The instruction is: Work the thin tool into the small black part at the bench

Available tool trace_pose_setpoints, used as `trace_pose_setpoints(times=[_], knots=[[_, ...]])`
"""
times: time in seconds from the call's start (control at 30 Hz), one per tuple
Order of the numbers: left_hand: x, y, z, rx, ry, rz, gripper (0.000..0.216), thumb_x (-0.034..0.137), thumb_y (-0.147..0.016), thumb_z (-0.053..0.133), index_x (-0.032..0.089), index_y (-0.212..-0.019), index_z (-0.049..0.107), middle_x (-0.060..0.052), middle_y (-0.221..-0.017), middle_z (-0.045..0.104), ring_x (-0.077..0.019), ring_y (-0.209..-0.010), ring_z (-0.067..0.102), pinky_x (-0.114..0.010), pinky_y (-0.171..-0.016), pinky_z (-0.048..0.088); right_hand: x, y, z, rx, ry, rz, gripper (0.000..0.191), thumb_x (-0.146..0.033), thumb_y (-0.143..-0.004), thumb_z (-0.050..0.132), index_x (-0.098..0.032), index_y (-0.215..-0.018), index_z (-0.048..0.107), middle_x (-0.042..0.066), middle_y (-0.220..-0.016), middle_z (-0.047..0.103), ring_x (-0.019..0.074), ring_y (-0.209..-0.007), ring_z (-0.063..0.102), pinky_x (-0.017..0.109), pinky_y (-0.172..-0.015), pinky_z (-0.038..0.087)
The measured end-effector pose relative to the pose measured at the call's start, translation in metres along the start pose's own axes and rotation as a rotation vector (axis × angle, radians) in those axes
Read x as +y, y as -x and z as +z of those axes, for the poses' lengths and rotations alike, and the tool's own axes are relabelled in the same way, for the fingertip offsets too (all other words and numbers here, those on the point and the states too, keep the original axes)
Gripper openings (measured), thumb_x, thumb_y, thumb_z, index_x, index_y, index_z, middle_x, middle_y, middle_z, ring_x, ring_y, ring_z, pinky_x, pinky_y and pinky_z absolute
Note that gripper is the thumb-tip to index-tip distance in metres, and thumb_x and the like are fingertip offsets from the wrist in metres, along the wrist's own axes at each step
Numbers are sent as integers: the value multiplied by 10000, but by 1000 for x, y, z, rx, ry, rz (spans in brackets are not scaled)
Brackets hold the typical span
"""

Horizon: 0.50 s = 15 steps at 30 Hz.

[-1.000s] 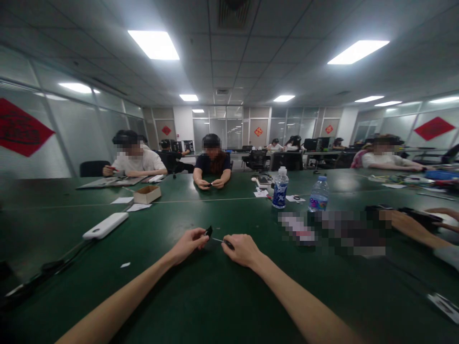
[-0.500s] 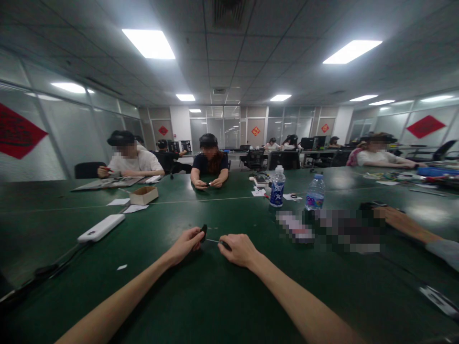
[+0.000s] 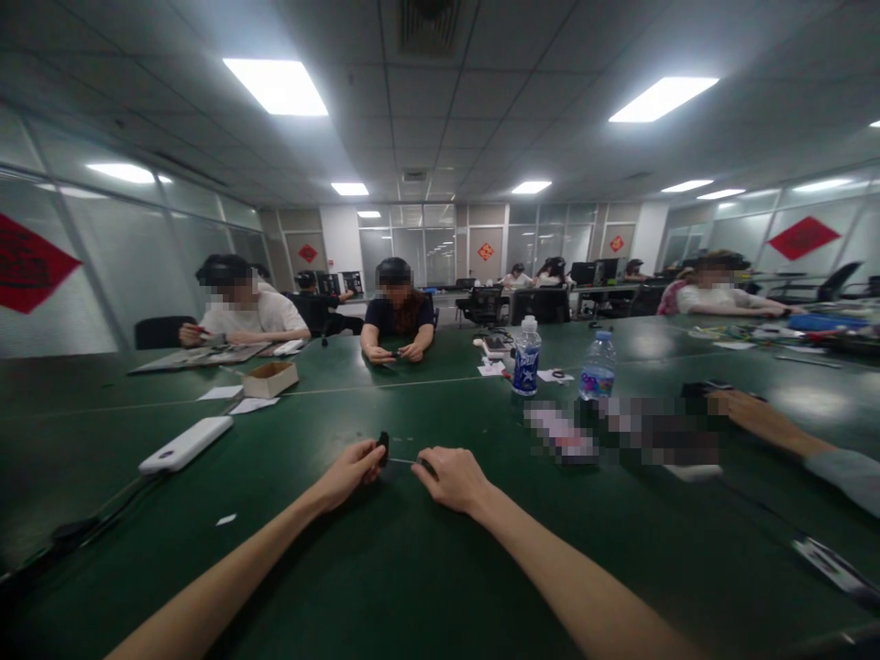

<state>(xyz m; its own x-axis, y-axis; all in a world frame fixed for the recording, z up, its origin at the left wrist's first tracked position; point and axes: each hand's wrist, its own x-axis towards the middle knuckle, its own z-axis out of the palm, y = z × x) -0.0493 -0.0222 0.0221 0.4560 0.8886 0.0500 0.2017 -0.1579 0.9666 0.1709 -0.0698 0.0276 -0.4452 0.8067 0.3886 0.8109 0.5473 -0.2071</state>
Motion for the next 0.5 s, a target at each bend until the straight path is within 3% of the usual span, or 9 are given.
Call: trace_pose_setpoints(times=[0.4,0.5], knots=[[0,0,-1,14,74,-24,414,551,-754,570,147,-796,491,47,-640,468,-80,-550,428,-213,-527,307,-2,-1,3,-2,49,54,345,-421,-955,351,-183,-894,593,67,-864,666,173,-711,623,258,-623,453],[-1,0,-1,33,137,-54,418,544,-735,602,145,-801,499,46,-630,465,-73,-540,419,-207,-519,298,2,-6,-2,20,53,185,388,-424,-974,285,-178,-872,568,75,-834,662,176,-691,626,261,-600,448]])
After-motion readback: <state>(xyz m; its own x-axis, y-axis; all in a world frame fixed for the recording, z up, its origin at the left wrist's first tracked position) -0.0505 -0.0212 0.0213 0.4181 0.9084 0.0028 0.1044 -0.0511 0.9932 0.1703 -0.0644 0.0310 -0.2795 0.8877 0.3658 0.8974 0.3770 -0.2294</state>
